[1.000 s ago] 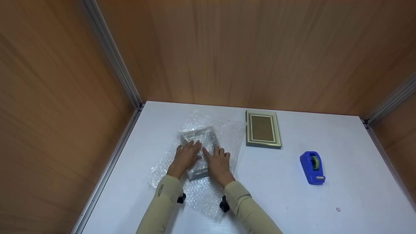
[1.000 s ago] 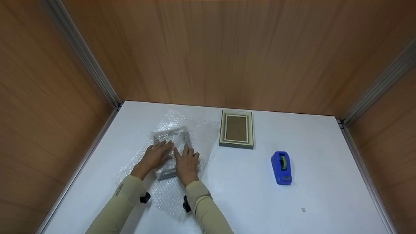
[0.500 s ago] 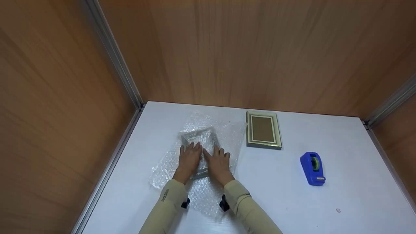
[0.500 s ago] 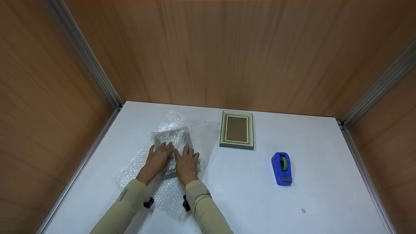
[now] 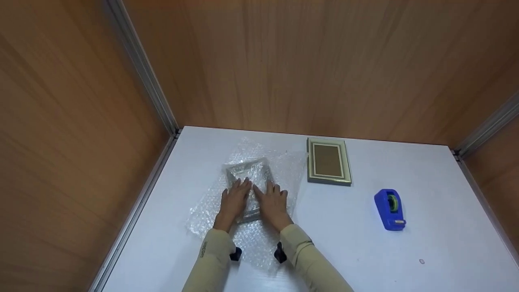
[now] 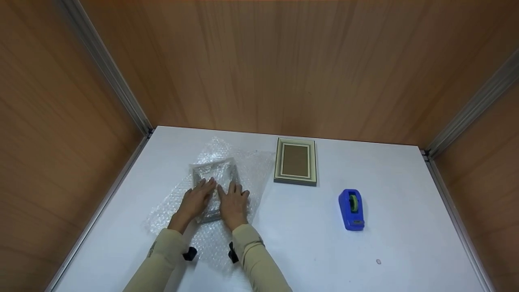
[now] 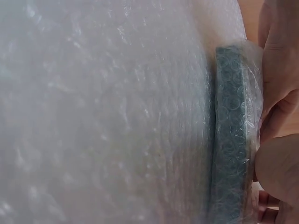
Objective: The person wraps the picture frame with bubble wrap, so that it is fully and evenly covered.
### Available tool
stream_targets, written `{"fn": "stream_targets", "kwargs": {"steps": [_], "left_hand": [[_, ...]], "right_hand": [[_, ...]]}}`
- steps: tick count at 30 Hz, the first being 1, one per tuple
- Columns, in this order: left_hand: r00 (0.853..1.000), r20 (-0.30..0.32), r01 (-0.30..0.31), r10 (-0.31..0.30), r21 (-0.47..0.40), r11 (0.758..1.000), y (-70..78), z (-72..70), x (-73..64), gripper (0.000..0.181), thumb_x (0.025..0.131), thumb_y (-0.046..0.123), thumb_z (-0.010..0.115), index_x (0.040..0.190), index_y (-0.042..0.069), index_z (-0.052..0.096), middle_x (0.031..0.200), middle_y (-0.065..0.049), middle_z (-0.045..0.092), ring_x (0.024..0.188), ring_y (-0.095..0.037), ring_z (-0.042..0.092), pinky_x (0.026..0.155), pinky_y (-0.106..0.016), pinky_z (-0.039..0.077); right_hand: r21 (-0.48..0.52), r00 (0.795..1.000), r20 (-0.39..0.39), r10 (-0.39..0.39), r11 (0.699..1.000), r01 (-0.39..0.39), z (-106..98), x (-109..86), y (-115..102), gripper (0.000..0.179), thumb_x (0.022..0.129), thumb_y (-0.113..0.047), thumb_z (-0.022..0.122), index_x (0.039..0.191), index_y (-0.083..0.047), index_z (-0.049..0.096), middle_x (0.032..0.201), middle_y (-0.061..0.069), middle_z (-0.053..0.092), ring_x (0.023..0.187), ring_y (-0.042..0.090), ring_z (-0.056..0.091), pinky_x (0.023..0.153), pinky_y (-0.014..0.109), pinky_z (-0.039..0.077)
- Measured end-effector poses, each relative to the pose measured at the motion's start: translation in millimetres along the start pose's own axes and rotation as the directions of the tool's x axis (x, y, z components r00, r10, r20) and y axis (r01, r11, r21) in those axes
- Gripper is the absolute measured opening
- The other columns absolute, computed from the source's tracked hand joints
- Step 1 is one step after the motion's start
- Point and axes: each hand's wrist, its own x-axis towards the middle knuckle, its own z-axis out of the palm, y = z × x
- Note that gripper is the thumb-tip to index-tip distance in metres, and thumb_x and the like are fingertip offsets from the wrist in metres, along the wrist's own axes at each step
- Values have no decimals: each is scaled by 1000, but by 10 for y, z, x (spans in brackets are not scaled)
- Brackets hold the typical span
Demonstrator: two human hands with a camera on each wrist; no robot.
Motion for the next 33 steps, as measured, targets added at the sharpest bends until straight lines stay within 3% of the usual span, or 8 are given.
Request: {"fn": "stream_targets", "kwargs": {"steps": [4,12,17,19,24,33], "left_hand": [[1000,-27,5,-4,12,1000,20,-11,-1,42,91,8,50,133,14,49,141,-3,43,132,-28,34,97,-62,31],[999,23,25,-27,85,996,36,6,32,50,87,2,51,135,15,48,143,-1,41,133,-27,33,96,-61,33],[999,28,17,-19,93,995,40,1,23,51,86,2,51,135,14,47,143,-2,40,133,-27,31,97,-62,32],[1000,24,12,-15,91,996,44,-6,20,51,86,1,51,135,13,47,143,-2,41,133,-28,31,97,-62,32],[1000,10,13,-14,98,995,45,-30,9,48,87,3,54,133,14,49,141,-2,43,131,-28,34,96,-60,34],[999,50,17,-20,62,998,31,-45,23,46,90,6,49,136,14,46,144,-2,40,133,-28,31,97,-62,31]], "right_hand": [[26,999,-45,-1,1000,2,18,-3,5,44,91,-21,52,133,-33,49,113,17,49,91,32,49,67,45,42],[106,992,-127,-23,994,37,97,-46,69,41,90,-18,51,129,-32,54,110,15,49,89,31,49,67,44,41],[247,986,-166,-24,967,65,104,-97,143,41,86,-15,61,125,-26,58,109,12,51,89,28,48,67,40,40],[341,984,-177,-13,937,74,107,-119,179,43,84,-12,62,126,-22,58,111,12,52,92,28,49,71,41,41],[549,978,-208,26,830,95,121,-232,247,45,84,-4,61,127,-15,56,117,13,52,106,27,49,88,42,43],[739,970,-177,168,674,18,-67,-494,442,44,85,-4,59,128,-11,53,119,7,48,113,25,46,92,39,45]]}}
